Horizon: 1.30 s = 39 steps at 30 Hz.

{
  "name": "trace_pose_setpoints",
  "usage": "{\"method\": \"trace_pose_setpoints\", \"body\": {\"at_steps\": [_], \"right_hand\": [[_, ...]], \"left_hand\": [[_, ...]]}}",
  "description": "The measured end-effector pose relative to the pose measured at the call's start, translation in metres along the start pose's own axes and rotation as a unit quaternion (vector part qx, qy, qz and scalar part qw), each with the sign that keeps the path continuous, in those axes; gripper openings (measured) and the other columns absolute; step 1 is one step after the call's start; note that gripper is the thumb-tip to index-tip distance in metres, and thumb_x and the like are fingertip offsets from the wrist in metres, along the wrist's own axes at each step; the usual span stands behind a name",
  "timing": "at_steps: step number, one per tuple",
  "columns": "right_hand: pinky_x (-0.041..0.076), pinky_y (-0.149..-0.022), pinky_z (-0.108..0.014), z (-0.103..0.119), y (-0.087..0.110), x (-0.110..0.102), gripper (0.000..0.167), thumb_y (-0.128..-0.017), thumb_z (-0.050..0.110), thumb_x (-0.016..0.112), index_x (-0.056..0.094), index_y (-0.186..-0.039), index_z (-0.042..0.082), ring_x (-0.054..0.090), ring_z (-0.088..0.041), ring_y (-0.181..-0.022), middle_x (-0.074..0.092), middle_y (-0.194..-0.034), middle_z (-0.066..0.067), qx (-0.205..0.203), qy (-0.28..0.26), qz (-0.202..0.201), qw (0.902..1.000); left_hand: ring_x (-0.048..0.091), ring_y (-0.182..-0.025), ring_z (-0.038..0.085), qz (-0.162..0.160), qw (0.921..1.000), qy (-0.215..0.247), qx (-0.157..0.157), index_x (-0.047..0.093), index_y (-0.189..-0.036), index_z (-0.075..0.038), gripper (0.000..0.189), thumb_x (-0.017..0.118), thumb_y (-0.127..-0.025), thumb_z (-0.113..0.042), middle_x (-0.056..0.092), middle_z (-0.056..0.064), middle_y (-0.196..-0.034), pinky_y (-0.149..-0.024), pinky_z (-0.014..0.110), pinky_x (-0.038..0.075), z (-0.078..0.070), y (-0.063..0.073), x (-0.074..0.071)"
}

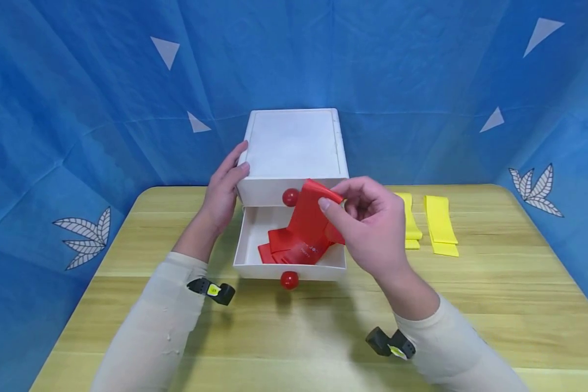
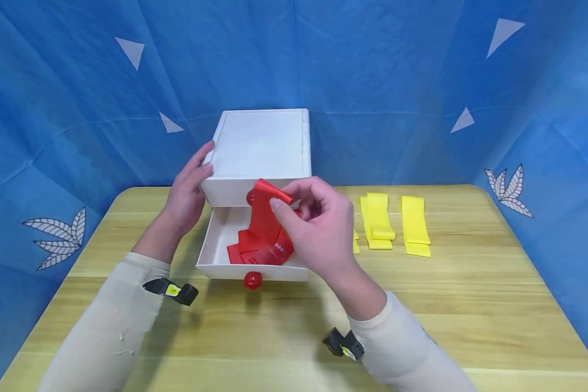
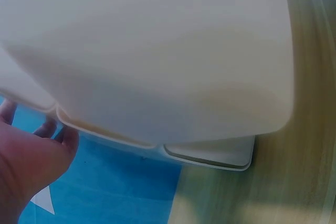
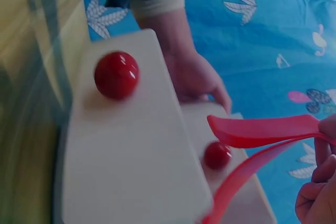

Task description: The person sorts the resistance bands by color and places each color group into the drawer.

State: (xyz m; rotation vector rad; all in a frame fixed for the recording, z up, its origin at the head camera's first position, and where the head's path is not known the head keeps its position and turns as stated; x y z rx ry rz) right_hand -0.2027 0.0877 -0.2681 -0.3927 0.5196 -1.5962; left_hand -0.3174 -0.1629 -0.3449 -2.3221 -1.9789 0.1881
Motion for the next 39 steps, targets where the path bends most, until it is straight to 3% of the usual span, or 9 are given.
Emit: {"method": "trace_pose_setpoints", "body": {"at_steps": [14,21,26,32,39], "right_hand": [[0.039,-0.048,-0.029,-0.018,0.018,0.074,0.012,-0.085,0.008,0.076,0.071,-0.097,0.007,0.046,-0.021,-0.055,0.061,-0.078,0.003,0.001,-0.024,0.052,0.9984],[0.04,-0.05,-0.03,-0.017,0.023,0.094,0.015,-0.085,0.01,0.075,0.069,-0.098,0.006,0.047,-0.02,-0.056,0.059,-0.078,0.003,-0.003,-0.057,0.053,0.997],[0.041,-0.05,-0.029,-0.023,0.026,0.091,0.015,-0.085,0.01,0.076,0.07,-0.098,0.007,0.048,-0.018,-0.055,0.062,-0.079,0.005,0.007,-0.021,0.043,0.9989],[0.04,-0.046,-0.029,-0.034,0.025,0.072,0.013,-0.084,0.005,0.076,0.069,-0.095,0.008,0.047,-0.015,-0.051,0.064,-0.077,0.006,0.006,0.052,0.025,0.9983],[0.047,-0.048,-0.031,-0.048,0.025,0.045,0.014,-0.083,0.008,0.078,0.07,-0.093,0.01,0.052,-0.013,-0.052,0.067,-0.08,0.006,0.036,0.155,0.019,0.9871]], "left_hand": [[0.031,-0.14,0.021,-0.001,0.9999,-0.01,0.006,0.03,-0.158,-0.032,0.061,0.05,-0.101,-0.038,0.029,-0.004,-0.157,-0.106,0.049,0.039,-0.003,0.001,0.0],[0.034,-0.137,0.019,-0.001,1.0,-0.004,-0.006,0.029,-0.157,-0.039,0.065,0.057,-0.098,-0.043,0.03,-0.008,-0.156,-0.101,0.047,0.044,-0.002,0.003,0.001],[0.034,-0.138,0.019,-0.005,1.0,-0.006,-0.004,0.03,-0.157,-0.038,0.065,0.057,-0.098,-0.042,0.03,-0.008,-0.156,-0.103,0.047,0.043,-0.002,0.003,0.0],[0.028,-0.141,0.021,-0.007,0.9999,-0.009,-0.002,0.032,-0.157,-0.034,0.059,0.049,-0.101,-0.039,0.027,-0.005,-0.159,-0.108,0.051,0.036,-0.002,0.001,-0.001],[0.026,-0.143,0.02,-0.005,1.0,-0.003,-0.004,0.031,-0.158,-0.032,0.058,0.046,-0.102,-0.038,0.025,-0.005,-0.16,-0.109,0.05,0.035,-0.002,0.001,-0.001]]}}
Point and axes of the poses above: each hand's wrist, its own y-axis away from the middle knuckle, its own x-axis out of the palm, z = x × y, the point moved 7 cm from there along -y, towards the middle knuckle
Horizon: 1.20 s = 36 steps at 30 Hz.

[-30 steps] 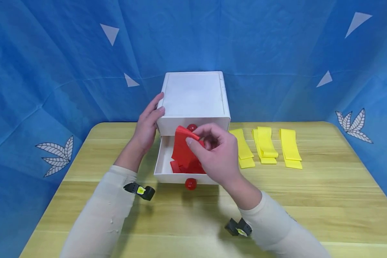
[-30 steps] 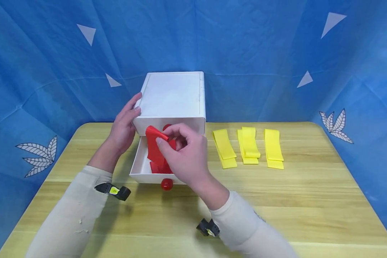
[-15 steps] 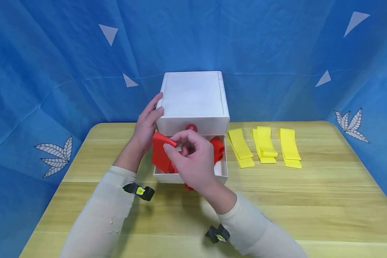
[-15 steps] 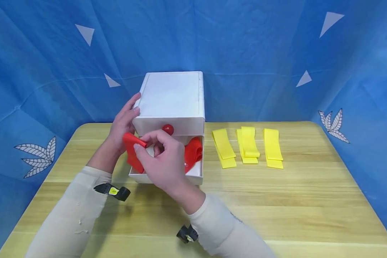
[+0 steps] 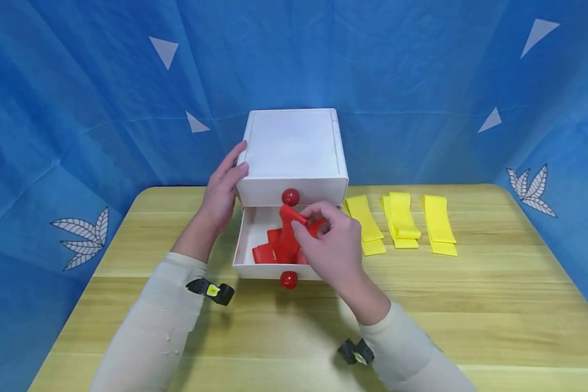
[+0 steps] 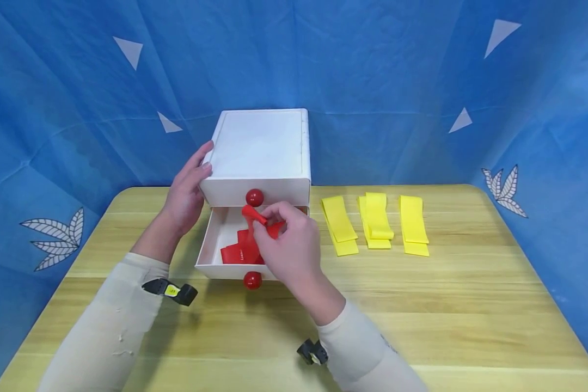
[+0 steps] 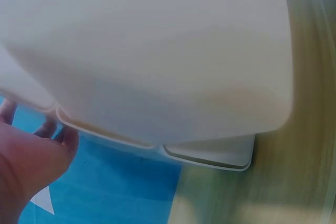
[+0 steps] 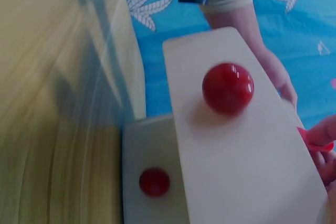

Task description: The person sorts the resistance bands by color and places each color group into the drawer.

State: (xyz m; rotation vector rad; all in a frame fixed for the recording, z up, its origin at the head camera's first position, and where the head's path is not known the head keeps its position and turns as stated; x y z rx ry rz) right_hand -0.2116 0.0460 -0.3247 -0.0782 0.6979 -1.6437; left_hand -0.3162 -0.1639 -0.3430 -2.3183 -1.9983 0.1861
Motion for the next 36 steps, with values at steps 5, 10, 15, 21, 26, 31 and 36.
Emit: {"method": "trace_pose_setpoints", "body": {"at_steps": [5,10,15,21,26,31,36], "right_hand": [[0.05,-0.049,-0.033,-0.014,0.0,-0.011,0.017,-0.083,0.011,0.079,0.068,-0.095,0.011,0.056,-0.017,-0.054,0.066,-0.08,0.004,0.039,0.058,0.028,0.9971],[0.05,-0.051,-0.033,-0.025,-0.001,-0.019,0.017,-0.082,0.012,0.08,0.068,-0.094,0.011,0.056,-0.018,-0.058,0.065,-0.08,0.002,0.052,0.109,0.036,0.992],[0.049,-0.051,-0.033,-0.034,-0.002,-0.023,0.018,-0.081,0.014,0.082,0.07,-0.094,0.011,0.055,-0.019,-0.06,0.065,-0.082,0.001,0.059,0.13,0.034,0.9892],[0.048,-0.057,-0.034,-0.043,-0.002,-0.029,0.024,-0.078,0.019,0.087,0.07,-0.093,0.011,0.054,-0.02,-0.068,0.064,-0.084,0.001,0.068,0.154,0.033,0.9852],[0.047,-0.058,-0.035,-0.047,0.002,-0.037,0.022,-0.078,0.022,0.087,0.071,-0.091,0.013,0.056,-0.022,-0.071,0.064,-0.084,0.003,0.081,0.151,0.025,0.9849],[0.043,-0.055,-0.033,-0.041,0.009,-0.048,0.016,-0.079,0.019,0.085,0.074,-0.089,0.012,0.052,-0.02,-0.064,0.064,-0.08,0.003,0.056,0.126,-0.008,0.9905],[0.038,-0.049,-0.029,-0.025,0.021,-0.055,0.014,-0.08,0.015,0.084,0.074,-0.089,0.011,0.046,-0.017,-0.055,0.062,-0.078,0.004,0.017,0.077,-0.034,0.9963]], "left_hand": [[0.027,-0.142,0.021,-0.001,1.0,0.001,0.002,0.031,-0.158,-0.032,0.058,0.046,-0.102,-0.038,0.025,-0.006,-0.16,-0.109,0.05,0.036,0.0,0.0,0.001],[0.027,-0.143,0.02,0.001,1.0,-0.004,0.001,0.031,-0.158,-0.033,0.058,0.046,-0.102,-0.039,0.025,-0.006,-0.16,-0.109,0.05,0.036,0.001,0.0,0.002],[0.026,-0.143,0.021,-0.001,1.0,-0.002,-0.002,0.031,-0.158,-0.034,0.058,0.046,-0.102,-0.039,0.024,-0.006,-0.16,-0.109,0.049,0.036,0.001,0.001,0.002],[0.026,-0.143,0.02,0.0,1.0,0.002,-0.001,0.031,-0.158,-0.033,0.057,0.046,-0.102,-0.037,0.024,-0.007,-0.16,-0.11,0.049,0.034,0.001,0.001,0.001],[0.025,-0.143,0.019,0.001,1.0,0.005,0.001,0.031,-0.158,-0.033,0.058,0.046,-0.102,-0.037,0.024,-0.007,-0.16,-0.11,0.049,0.034,0.001,0.001,0.001],[0.026,-0.143,0.02,0.001,1.0,0.005,-0.001,0.031,-0.158,-0.033,0.058,0.046,-0.102,-0.038,0.024,-0.007,-0.16,-0.11,0.05,0.034,0.002,0.001,0.001],[0.026,-0.143,0.02,0.0,1.0,0.004,-0.001,0.031,-0.158,-0.033,0.058,0.046,-0.102,-0.039,0.025,-0.007,-0.16,-0.109,0.05,0.034,0.001,0.0,0.001]]}}
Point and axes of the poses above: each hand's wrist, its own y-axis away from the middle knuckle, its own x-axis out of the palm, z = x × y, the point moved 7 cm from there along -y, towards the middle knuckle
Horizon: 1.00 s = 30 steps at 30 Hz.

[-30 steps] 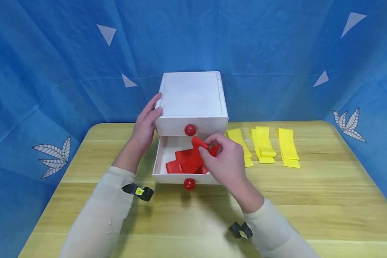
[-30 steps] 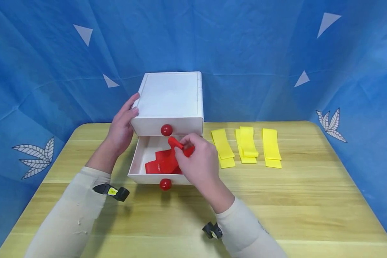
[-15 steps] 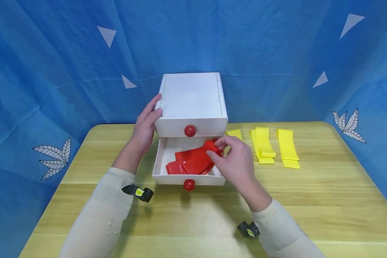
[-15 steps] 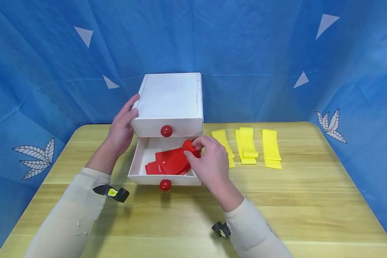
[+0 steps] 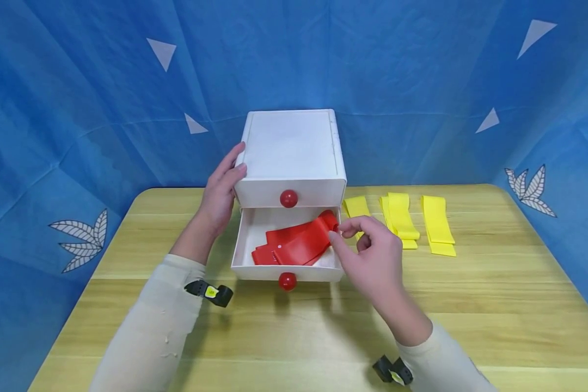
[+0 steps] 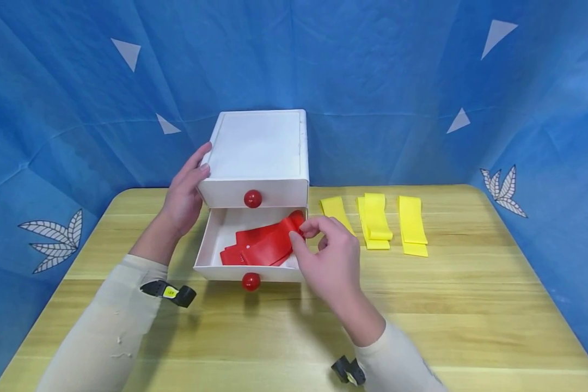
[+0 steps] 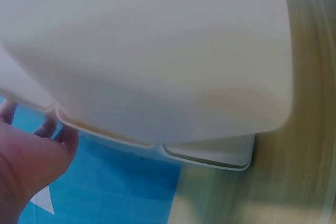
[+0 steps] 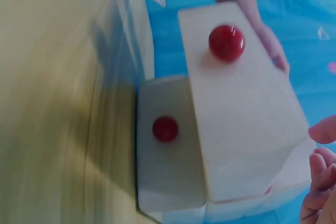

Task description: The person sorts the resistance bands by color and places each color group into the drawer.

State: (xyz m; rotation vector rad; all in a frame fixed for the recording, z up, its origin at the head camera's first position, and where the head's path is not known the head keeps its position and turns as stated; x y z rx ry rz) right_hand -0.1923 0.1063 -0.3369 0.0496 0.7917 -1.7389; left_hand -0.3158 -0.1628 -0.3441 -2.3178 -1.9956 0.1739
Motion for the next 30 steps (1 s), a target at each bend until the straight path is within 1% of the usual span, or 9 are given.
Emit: {"method": "trace_pose_setpoints", "body": {"at_steps": [5,9,11,14,16,19,24,30], "right_hand": [[0.036,-0.044,-0.024,0.015,0.019,-0.003,0.016,-0.078,0.004,0.084,0.074,-0.089,0.009,0.043,-0.014,-0.049,0.064,-0.08,0.005,-0.044,-0.046,-0.013,0.9979],[0.038,-0.044,-0.023,0.027,0.037,0.0,0.022,-0.073,-0.003,0.084,0.073,-0.087,0.009,0.046,-0.011,-0.049,0.066,-0.08,0.003,-0.085,-0.074,-0.021,0.9934],[0.041,-0.046,-0.022,0.032,0.046,0.004,0.022,-0.073,-0.003,0.084,0.073,-0.087,0.009,0.049,-0.01,-0.05,0.067,-0.08,0.003,-0.101,-0.082,-0.016,0.9914],[0.045,-0.047,-0.021,0.037,0.058,0.013,0.018,-0.076,0.001,0.083,0.073,-0.088,0.01,0.054,-0.006,-0.054,0.068,-0.082,0.005,-0.111,-0.084,0.009,0.9902],[0.047,-0.048,-0.02,0.038,0.064,0.02,0.015,-0.079,0.005,0.082,0.074,-0.09,0.011,0.057,-0.004,-0.058,0.069,-0.084,0.007,-0.111,-0.085,0.031,0.9897],[0.048,-0.049,-0.02,0.038,0.072,0.03,0.015,-0.079,0.006,0.082,0.074,-0.091,0.011,0.059,-0.003,-0.06,0.069,-0.085,0.005,-0.119,-0.092,0.048,0.9875],[0.05,-0.05,-0.02,0.037,0.081,0.041,0.022,-0.075,0.002,0.083,0.074,-0.093,0.011,0.059,-0.005,-0.058,0.069,-0.083,0.001,-0.154,-0.089,0.042,0.9832],[0.051,-0.054,-0.018,0.034,0.086,0.049,0.028,-0.073,0.002,0.086,0.075,-0.098,0.008,0.061,-0.005,-0.059,0.071,-0.09,-0.001,-0.168,-0.069,0.047,0.9822]], "left_hand": [[0.026,-0.143,0.02,0.001,1.0,-0.002,0.001,0.031,-0.158,-0.033,0.058,0.047,-0.102,-0.039,0.024,-0.007,-0.16,-0.11,0.05,0.034,-0.001,0.0,0.001],[0.026,-0.143,0.02,0.0,1.0,-0.001,0.0,0.031,-0.158,-0.033,0.058,0.046,-0.102,-0.038,0.024,-0.007,-0.16,-0.11,0.05,0.034,0.0,0.001,0.001],[0.026,-0.143,0.021,-0.001,1.0,0.001,0.0,0.031,-0.158,-0.033,0.057,0.045,-0.102,-0.038,0.024,-0.006,-0.16,-0.11,0.05,0.033,0.0,0.001,0.001],[0.024,-0.143,0.021,-0.003,1.0,0.003,-0.002,0.031,-0.158,-0.032,0.057,0.044,-0.103,-0.037,0.023,-0.006,-0.161,-0.111,0.051,0.031,-0.001,0.0,0.001],[0.024,-0.144,0.021,-0.007,1.0,0.001,-0.005,0.032,-0.157,-0.031,0.056,0.043,-0.103,-0.036,0.023,-0.005,-0.161,-0.111,0.051,0.03,-0.001,0.0,0.001],[0.024,-0.143,0.021,-0.012,0.9999,0.003,-0.008,0.033,-0.156,-0.029,0.055,0.042,-0.102,-0.034,0.023,-0.004,-0.16,-0.112,0.051,0.029,-0.003,-0.001,0.001],[0.026,-0.141,0.022,-0.01,0.9999,0.005,-0.006,0.034,-0.155,-0.025,0.053,0.041,-0.102,-0.03,0.025,-0.002,-0.159,-0.111,0.05,0.03,-0.004,-0.002,0.001],[0.028,-0.14,0.023,-0.005,1.0,-0.003,-0.003,0.032,-0.155,-0.026,0.054,0.04,-0.103,-0.032,0.026,-0.001,-0.157,-0.11,0.05,0.032,-0.003,-0.001,0.002]]}}
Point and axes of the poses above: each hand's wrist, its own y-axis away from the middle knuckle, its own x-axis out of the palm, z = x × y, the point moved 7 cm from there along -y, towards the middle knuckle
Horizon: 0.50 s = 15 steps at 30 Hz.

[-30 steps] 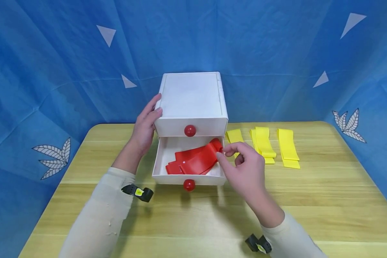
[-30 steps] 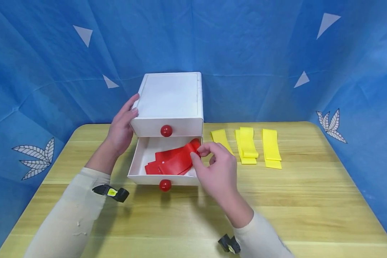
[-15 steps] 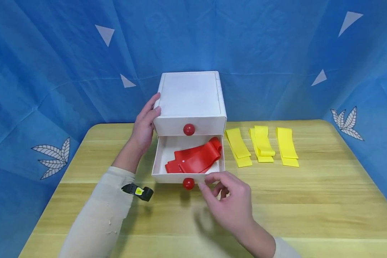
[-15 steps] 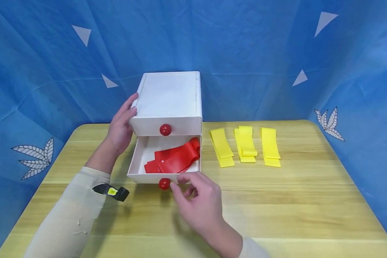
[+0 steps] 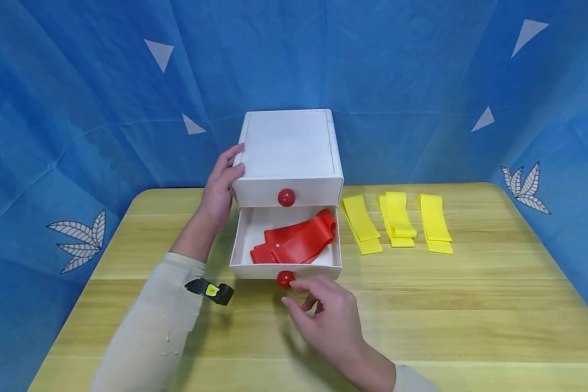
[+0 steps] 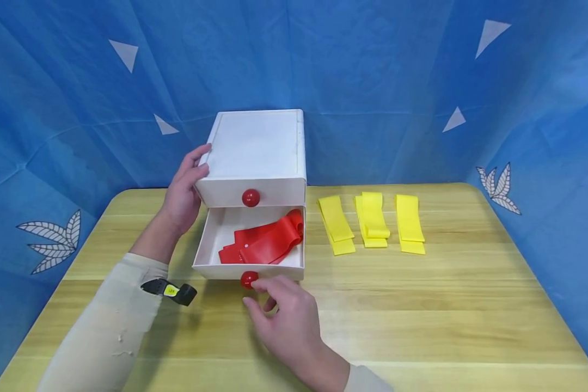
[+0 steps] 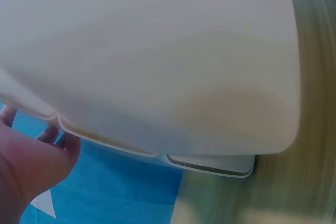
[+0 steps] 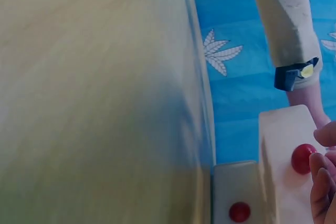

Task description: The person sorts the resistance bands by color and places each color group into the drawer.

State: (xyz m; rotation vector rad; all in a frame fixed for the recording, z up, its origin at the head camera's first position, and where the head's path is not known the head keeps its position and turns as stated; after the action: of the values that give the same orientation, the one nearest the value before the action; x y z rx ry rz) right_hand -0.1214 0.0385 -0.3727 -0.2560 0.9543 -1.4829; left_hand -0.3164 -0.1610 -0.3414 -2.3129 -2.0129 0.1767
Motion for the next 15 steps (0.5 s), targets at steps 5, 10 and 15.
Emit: {"method": "trace_pose_setpoints", "body": {"at_steps": [5,10,15], "right_hand": [[0.052,-0.057,-0.017,-0.0025,0.0006,0.0067,0.023,-0.075,0.006,0.086,0.076,-0.096,0.008,0.062,-0.007,-0.062,0.072,-0.092,0.0,-0.008,0.034,0.019,0.9992],[0.052,-0.057,-0.017,-0.0059,0.0001,0.0093,0.018,-0.078,0.009,0.086,0.076,-0.093,0.009,0.063,-0.008,-0.063,0.072,-0.09,0.003,0.0,0.053,0.024,0.9983],[0.052,-0.056,-0.018,-0.0064,-0.0022,0.0082,0.016,-0.078,0.007,0.085,0.076,-0.092,0.009,0.063,-0.009,-0.062,0.072,-0.087,0.003,-0.015,0.069,0.013,0.9974]], "left_hand": [[0.03,-0.139,0.023,0.0,1.0,0.006,0.003,0.032,-0.155,-0.025,0.054,0.04,-0.102,-0.032,0.027,0.0,-0.158,-0.11,0.049,0.032,-0.0002,0.0002,0.0002],[0.032,-0.138,0.023,0.0,0.9999,0.015,0.005,0.032,-0.155,-0.025,0.054,0.041,-0.102,-0.031,0.028,0.0,-0.157,-0.109,0.048,0.033,0.0001,-0.0001,0.001],[0.03,-0.138,0.023,0.003,0.9998,0.018,0.006,0.032,-0.155,-0.025,0.054,0.041,-0.102,-0.032,0.027,-0.001,-0.157,-0.109,0.049,0.033,0.0004,0.0008,0.0009]]}}
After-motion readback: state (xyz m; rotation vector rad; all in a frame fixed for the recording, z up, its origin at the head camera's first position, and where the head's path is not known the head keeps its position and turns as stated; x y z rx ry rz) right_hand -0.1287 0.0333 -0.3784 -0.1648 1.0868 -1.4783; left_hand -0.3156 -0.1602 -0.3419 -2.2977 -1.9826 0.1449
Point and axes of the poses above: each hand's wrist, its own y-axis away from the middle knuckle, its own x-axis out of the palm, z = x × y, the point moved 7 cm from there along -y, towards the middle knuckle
